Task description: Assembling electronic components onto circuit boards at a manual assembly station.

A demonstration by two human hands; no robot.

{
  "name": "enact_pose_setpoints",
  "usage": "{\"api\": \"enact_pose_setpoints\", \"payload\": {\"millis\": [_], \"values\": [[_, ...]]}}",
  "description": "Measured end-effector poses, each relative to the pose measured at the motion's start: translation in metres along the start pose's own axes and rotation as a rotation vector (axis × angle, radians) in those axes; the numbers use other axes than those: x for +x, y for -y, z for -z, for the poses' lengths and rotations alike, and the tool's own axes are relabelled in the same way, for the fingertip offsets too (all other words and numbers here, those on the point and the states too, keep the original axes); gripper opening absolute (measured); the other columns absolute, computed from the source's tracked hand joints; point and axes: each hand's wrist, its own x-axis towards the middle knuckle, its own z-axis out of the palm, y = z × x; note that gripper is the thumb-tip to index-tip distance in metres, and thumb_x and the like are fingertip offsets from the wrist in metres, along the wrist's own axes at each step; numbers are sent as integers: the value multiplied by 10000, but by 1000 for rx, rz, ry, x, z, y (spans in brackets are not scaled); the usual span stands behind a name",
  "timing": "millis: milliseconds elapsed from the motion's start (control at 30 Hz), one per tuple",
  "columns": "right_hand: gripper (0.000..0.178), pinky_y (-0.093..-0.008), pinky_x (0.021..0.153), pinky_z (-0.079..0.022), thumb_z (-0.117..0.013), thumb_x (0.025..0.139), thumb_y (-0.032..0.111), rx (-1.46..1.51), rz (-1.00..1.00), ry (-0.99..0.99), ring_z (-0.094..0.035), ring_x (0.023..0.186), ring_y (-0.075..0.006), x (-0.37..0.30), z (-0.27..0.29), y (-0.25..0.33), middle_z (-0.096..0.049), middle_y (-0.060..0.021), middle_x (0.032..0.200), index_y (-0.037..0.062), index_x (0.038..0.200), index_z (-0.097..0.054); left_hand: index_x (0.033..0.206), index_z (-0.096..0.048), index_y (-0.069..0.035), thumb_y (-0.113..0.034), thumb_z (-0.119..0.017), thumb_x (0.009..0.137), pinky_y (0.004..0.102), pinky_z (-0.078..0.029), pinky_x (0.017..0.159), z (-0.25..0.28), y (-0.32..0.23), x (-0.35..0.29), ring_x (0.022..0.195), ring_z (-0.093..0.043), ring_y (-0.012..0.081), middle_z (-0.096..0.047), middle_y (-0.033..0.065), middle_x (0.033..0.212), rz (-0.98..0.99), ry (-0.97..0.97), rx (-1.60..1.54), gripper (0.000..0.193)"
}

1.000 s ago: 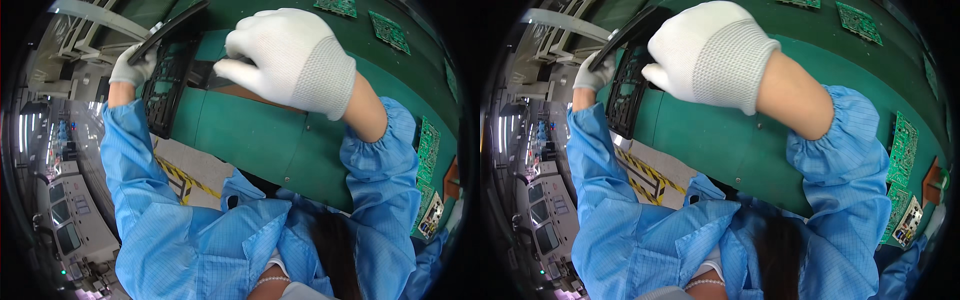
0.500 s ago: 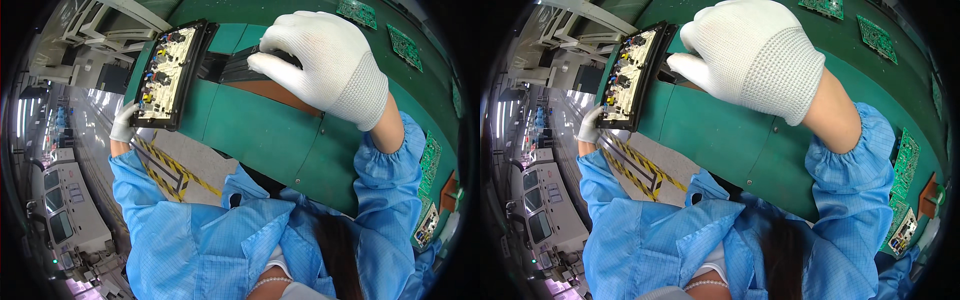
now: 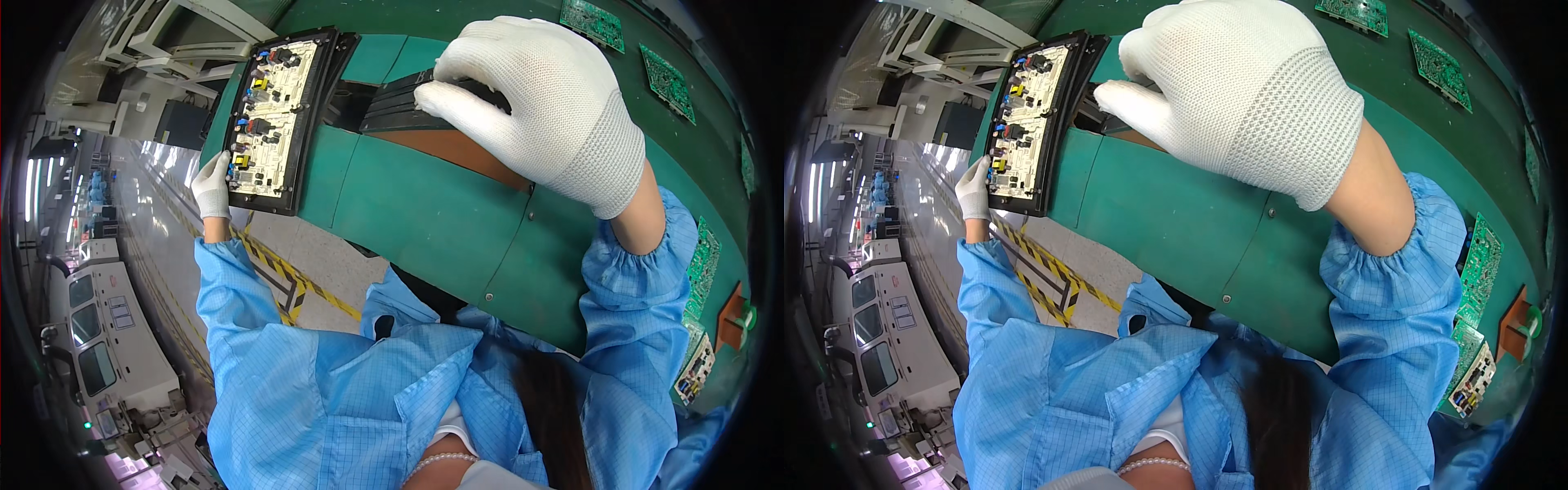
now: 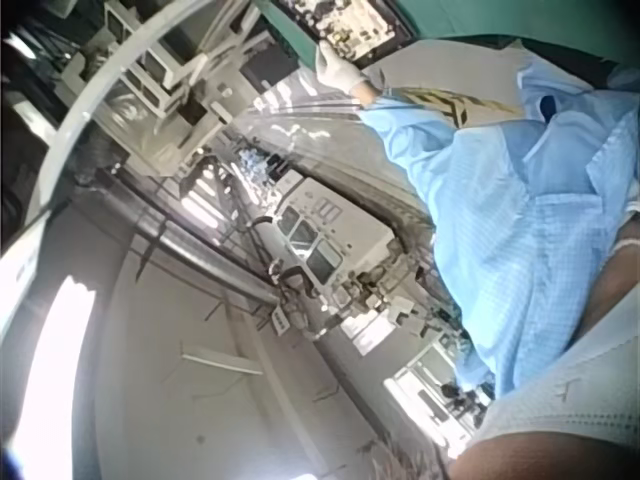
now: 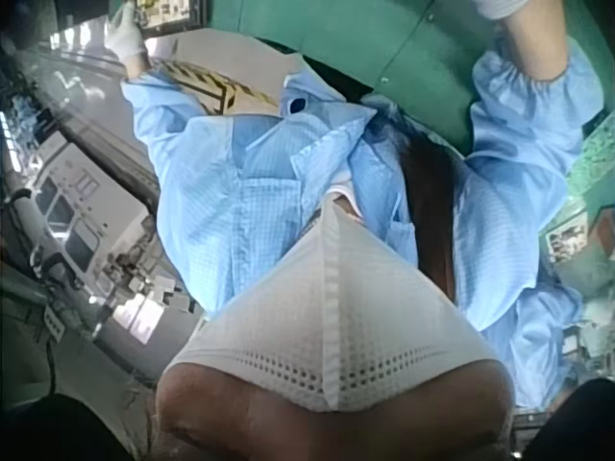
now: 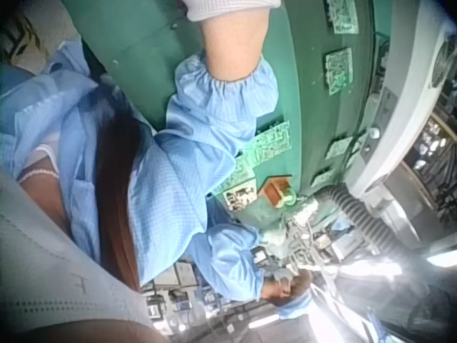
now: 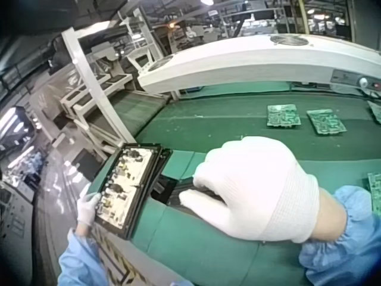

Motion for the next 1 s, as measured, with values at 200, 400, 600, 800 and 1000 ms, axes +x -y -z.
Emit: {"api": "enact_pose_setpoints", "payload": {"millis": [200, 400, 600, 800, 1000], "values": [[297, -417, 633, -517, -697, 902, 325, -2, -4, 11, -654, 675, -328, -1, -4, 2, -645, -119, 702, 70, 752, -729, 1213, -719, 72, -290, -776, 941, 262, -515, 912, -4, -16, 14, 997, -682, 138, -760, 131, 1128, -55, 69, 38, 456], [299, -421, 639, -519, -692, 904, 324, 32, 2, -21, -654, 678, -332, 1, 1, 3, -645, -119, 702, 68, 753, -728, 1090, -773, 54, -365, -816, 894, 269, -525, 833, -14, -12, 28, 872, -685, 125, -779, 105, 977, -113, 76, 139, 465], [296, -425, 642, -519, -695, 902, 324, 26, 5, -19, -654, 681, -335, 2, -7, 2, -651, -119, 711, 70, 754, -729, 1101, -775, 46, -413, -814, 882, 286, -530, 851, -18, -15, 27, 880, -698, 158, -781, 116, 998, -33, 35, 206, 511], [284, -420, 641, -520, -702, 896, 316, 9, 20, -28, -655, 681, -330, 11, -18, -5, -660, -119, 719, 72, 754, -734, 1042, -805, -4, -440, -824, 856, 292, -532, 840, -12, -7, 32, 839, -702, 154, -781, 124, 931, -223, 10, 380, 475], [244, -401, 640, -524, -731, 873, 285, 259, 636, -873, -661, 685, -318, 23, -67, -35, -667, -106, 720, 69, 758, -738, 1061, -805, -12, -370, -844, 850, 284, -541, 785, -19, -32, 24, 806, -698, 133, -786, 83, 919, -46, 55, 276, 417]]}}
